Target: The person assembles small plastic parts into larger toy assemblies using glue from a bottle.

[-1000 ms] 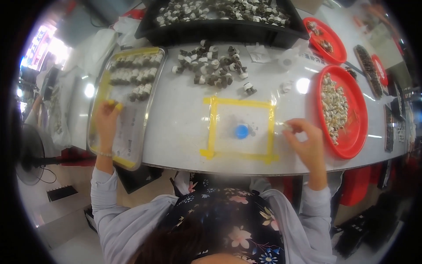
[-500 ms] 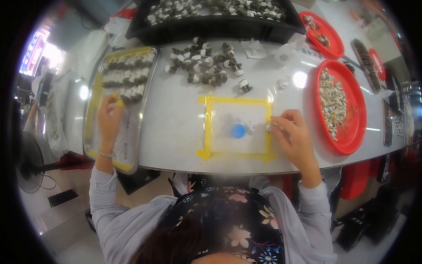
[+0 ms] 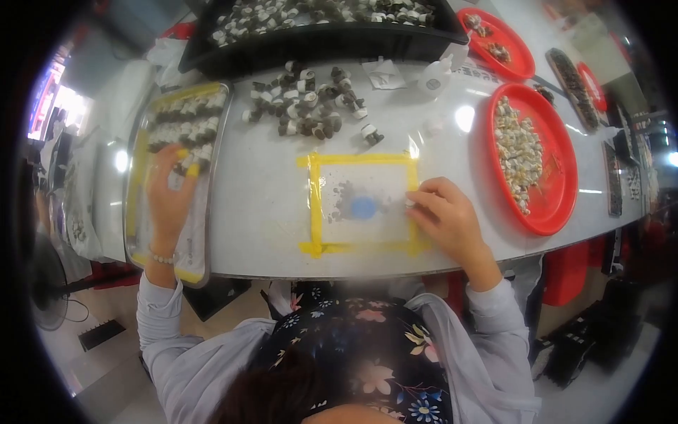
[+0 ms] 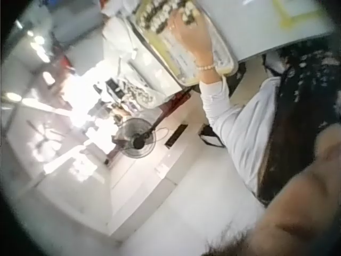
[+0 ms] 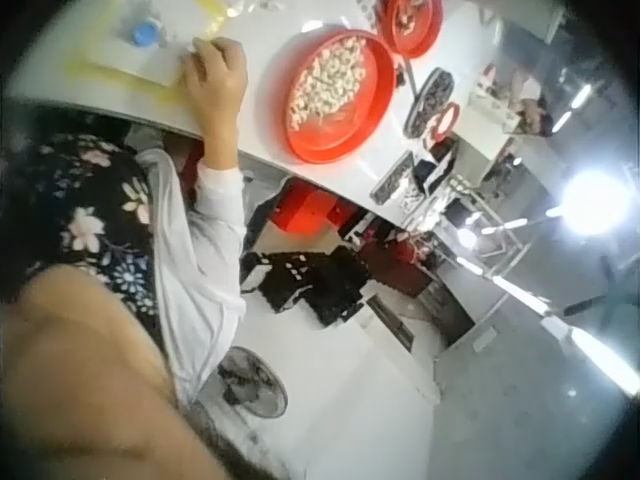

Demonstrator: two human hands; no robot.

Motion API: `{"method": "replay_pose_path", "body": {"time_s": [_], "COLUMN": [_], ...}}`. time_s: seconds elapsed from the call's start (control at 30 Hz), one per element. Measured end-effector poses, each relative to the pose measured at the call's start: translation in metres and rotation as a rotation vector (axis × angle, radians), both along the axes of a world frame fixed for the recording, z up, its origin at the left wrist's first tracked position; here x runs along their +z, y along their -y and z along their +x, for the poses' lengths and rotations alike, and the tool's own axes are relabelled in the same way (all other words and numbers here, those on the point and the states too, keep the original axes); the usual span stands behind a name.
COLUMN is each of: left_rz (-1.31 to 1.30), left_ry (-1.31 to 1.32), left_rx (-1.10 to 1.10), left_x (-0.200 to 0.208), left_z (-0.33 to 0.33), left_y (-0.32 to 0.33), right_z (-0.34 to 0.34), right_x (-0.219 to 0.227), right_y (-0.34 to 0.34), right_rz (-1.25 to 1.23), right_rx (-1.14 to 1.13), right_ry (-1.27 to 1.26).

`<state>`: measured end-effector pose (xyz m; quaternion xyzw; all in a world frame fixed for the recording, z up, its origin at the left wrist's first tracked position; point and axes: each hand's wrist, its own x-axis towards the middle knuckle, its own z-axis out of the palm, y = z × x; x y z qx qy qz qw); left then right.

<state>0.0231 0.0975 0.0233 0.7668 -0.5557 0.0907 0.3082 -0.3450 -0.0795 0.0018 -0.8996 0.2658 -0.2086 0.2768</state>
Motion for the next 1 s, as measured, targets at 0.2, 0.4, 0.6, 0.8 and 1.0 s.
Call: {"method": "replay_pose_path", "body": {"time_s": [0.2, 0.4, 0.6, 0.8, 1.0], "left_rz": [0.055, 0.211, 0.146, -0.104, -0.282], "left_ry": [0.11, -0.004, -0.744, -1.582, -2.006], "left_rx": [-0.269, -0.23, -0.214, -0.3, -0.321], "left_x": [-0.013, -0.028, -0.005, -0.007, -0.03], "left_z": [-0.012, -0.012, -0.038, -0.107, -0.156], "left_y": [0.068, 0.098, 0.056, 0.004, -0.005], "right_z": [0.007, -0.003, 0.0, 0.005, 0.034], "right_x": [-0.006, -0.013, 0.0, 0.006, 0.021], "right_y": [-0.006, -0.007, -0.009, -0.006, -0.009], "right_rz": [-0.23, -0.309, -0.125, -0.124, -0.126], "right_rx": [0.057, 0.097, 0.049, 0.044, 0.221], "right_ry": [0.072, 0.145, 0.079, 0.008, 0.004]}}
